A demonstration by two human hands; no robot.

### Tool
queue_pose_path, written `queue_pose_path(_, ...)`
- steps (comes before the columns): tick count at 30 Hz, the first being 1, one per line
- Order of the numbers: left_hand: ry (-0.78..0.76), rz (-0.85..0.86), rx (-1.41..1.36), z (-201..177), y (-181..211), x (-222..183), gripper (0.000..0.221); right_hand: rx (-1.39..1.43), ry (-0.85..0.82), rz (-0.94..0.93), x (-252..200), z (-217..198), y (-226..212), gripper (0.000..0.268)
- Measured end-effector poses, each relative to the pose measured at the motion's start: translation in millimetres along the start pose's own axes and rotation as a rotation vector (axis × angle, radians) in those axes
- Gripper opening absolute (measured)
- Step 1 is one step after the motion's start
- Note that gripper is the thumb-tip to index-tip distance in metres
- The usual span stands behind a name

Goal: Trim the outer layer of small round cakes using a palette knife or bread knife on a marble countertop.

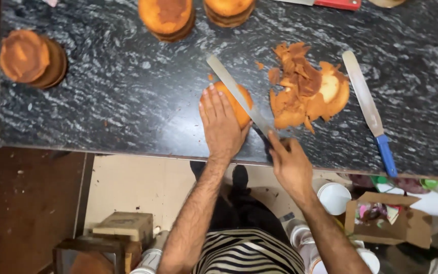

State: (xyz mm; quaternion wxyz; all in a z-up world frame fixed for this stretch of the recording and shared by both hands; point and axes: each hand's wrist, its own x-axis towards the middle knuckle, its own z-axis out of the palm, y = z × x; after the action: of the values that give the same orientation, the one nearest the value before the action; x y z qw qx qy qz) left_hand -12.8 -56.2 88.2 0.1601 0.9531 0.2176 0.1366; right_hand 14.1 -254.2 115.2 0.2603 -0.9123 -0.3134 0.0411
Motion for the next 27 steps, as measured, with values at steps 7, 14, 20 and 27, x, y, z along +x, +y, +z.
queue_pose_path(7, -0.056, -0.026, 0.154, -11.1, 24.2, -8.8, 0.108, 0.360, -0.067, 0.457, -74.9, -5.0, 42.1, 0.048)
queue_pose_path(14, -0.007, 0.446, -0.013, -8.8, -3.1, 35.1, 0.058, 0.373, -0.113, 0.539, -53.1, 9.6, 7.3, 0.023)
queue_pose_path(20, -0.101, 0.090, 0.037, -3.9, -26.9, 61.8, 0.054, 0.208, 0.013, 0.235, -17.0, 42.2, -32.6, 0.029)
queue_pose_path(27, -0.096, 0.009, 0.056, -2.6, -22.5, 59.8, 0.057, 0.197, -0.106, 0.347, -64.4, 46.3, -20.6, 0.025)
